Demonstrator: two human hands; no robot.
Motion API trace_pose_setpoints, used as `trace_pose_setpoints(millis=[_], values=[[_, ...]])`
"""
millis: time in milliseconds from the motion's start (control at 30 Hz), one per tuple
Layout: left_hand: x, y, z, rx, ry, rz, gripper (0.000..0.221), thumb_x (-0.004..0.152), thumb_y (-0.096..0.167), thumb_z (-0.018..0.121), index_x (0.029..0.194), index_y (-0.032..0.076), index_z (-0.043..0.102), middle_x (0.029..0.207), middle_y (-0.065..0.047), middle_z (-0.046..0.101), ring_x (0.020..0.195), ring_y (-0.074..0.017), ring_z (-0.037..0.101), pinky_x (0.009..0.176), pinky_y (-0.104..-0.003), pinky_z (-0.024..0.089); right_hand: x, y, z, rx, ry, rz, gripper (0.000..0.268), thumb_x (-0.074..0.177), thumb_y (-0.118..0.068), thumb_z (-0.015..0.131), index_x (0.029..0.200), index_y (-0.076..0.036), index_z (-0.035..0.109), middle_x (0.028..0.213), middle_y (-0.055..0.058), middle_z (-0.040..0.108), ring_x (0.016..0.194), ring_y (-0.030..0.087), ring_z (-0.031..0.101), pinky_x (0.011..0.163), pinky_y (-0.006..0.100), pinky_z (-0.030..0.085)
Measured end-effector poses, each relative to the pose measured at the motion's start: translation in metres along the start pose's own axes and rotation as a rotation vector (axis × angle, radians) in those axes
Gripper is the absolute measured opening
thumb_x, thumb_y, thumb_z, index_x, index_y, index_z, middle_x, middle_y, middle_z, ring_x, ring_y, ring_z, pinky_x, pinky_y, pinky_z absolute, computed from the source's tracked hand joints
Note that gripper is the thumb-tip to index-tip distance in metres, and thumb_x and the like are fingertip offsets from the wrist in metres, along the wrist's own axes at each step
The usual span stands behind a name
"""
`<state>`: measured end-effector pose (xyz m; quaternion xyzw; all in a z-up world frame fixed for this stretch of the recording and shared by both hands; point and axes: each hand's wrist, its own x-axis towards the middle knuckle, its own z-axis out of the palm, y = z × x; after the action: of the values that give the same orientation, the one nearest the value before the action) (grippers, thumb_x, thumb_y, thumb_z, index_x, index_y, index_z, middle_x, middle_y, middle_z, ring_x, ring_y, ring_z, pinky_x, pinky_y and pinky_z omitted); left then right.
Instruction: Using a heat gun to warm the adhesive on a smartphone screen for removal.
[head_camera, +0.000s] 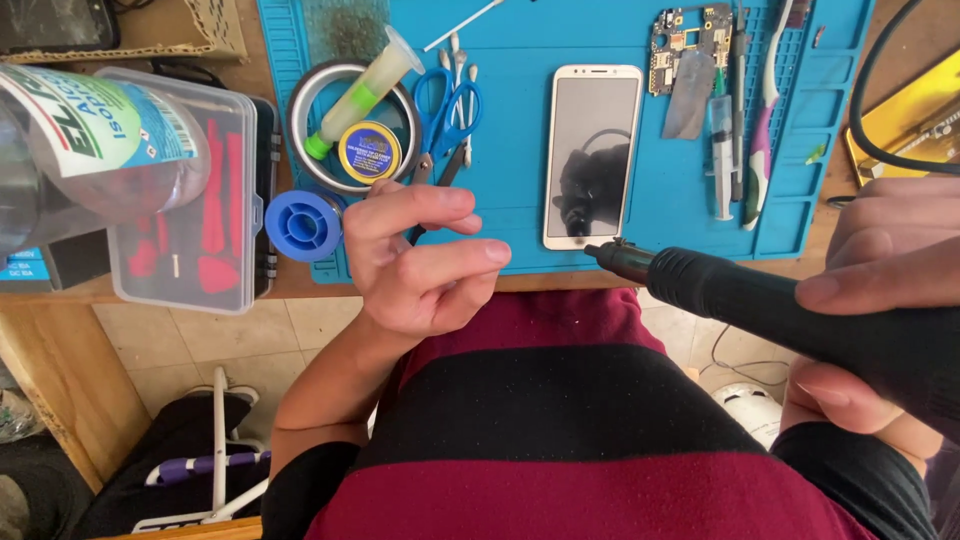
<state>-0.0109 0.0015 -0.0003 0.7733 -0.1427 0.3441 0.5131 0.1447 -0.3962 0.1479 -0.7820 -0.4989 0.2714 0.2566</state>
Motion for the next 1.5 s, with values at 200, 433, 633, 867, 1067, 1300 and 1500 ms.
trace_pose_setpoints(millis=[200, 433, 633, 867, 1067, 1300, 1500], values=[[0.003, -0.002, 0.001, 0.012, -0.015, 0.018, 0.009, 0.115, 0.017, 0.074, 0.114, 0.021, 0.082, 0.132, -0.012, 0.066, 0.087, -0.0173, 0.079, 0.086, -0.039, 0.056, 0.015, -0.017, 0.003, 0.01, 0.033, 0.032, 0.051, 0.079, -0.057, 0.086, 0.118, -0.024, 0.08, 0.076, -0.009, 0.076, 0.065, 0.016, 0.072, 0.066, 0.035, 0.054], [0.003, -0.003, 0.001, 0.009, -0.01, 0.011, 0.012, 0.113, 0.012, 0.074, 0.114, 0.022, 0.082, 0.131, -0.01, 0.068, 0.088, -0.0178, 0.077, 0.087, -0.039, 0.054, 0.03, -0.025, 0.005, 0.01, 0.063, 0.014, 0.071, 0.068, -0.071, 0.092, 0.118, -0.023, 0.077, 0.075, -0.006, 0.073, 0.062, 0.019, 0.067, 0.064, 0.034, 0.053], [0.002, -0.003, 0.001, 0.012, -0.011, 0.003, 0.012, 0.113, 0.014, 0.074, 0.114, 0.023, 0.082, 0.129, -0.009, 0.07, 0.091, -0.0179, 0.077, 0.088, -0.04, 0.052, 0.036, -0.026, 0.006, 0.02, 0.068, -0.017, 0.067, 0.071, -0.069, 0.091, 0.117, -0.023, 0.075, 0.074, -0.008, 0.073, 0.062, 0.018, 0.068, 0.063, 0.034, 0.053], [0.002, -0.004, 0.0, 0.014, -0.018, 0.011, 0.015, 0.112, 0.011, 0.073, 0.116, 0.022, 0.082, 0.13, -0.01, 0.071, 0.087, -0.0185, 0.081, 0.085, -0.041, 0.051, 0.036, -0.02, 0.01, -0.004, 0.069, -0.065, 0.071, 0.07, -0.073, 0.094, 0.117, -0.023, 0.075, 0.072, -0.008, 0.072, 0.062, 0.018, 0.068, 0.063, 0.034, 0.054], [0.002, -0.003, -0.003, 0.024, -0.023, 0.009, 0.014, 0.113, 0.013, 0.073, 0.117, 0.023, 0.082, 0.128, -0.009, 0.073, 0.089, -0.0181, 0.081, 0.083, -0.041, 0.051, 0.041, -0.018, 0.013, 0.013, 0.093, -0.107, 0.071, 0.071, -0.073, 0.093, 0.115, -0.021, 0.073, 0.073, -0.007, 0.071, 0.062, 0.019, 0.066, 0.064, 0.034, 0.054], [0.001, -0.005, -0.003, 0.022, -0.024, 0.024, 0.014, 0.116, 0.017, 0.07, 0.119, 0.023, 0.082, 0.129, -0.009, 0.072, 0.087, -0.0178, 0.08, 0.082, -0.041, 0.05, 0.056, -0.032, 0.009, 0.012, 0.077, -0.117, 0.071, 0.075, -0.072, 0.092, 0.117, -0.019, 0.07, 0.074, -0.009, 0.073, 0.061, 0.018, 0.066, 0.065, 0.033, 0.053], [0.002, -0.002, -0.008, 0.031, -0.01, 0.026, 0.014, 0.117, 0.016, 0.069, 0.12, 0.023, 0.081, 0.13, -0.008, 0.072, 0.089, -0.0181, 0.08, 0.083, -0.042, 0.051, 0.08, -0.053, 0.002, -0.014, 0.068, -0.2, 0.066, 0.084, -0.069, 0.089, 0.12, -0.019, 0.065, 0.074, -0.011, 0.073, 0.059, 0.019, 0.062, 0.062, 0.035, 0.049]])
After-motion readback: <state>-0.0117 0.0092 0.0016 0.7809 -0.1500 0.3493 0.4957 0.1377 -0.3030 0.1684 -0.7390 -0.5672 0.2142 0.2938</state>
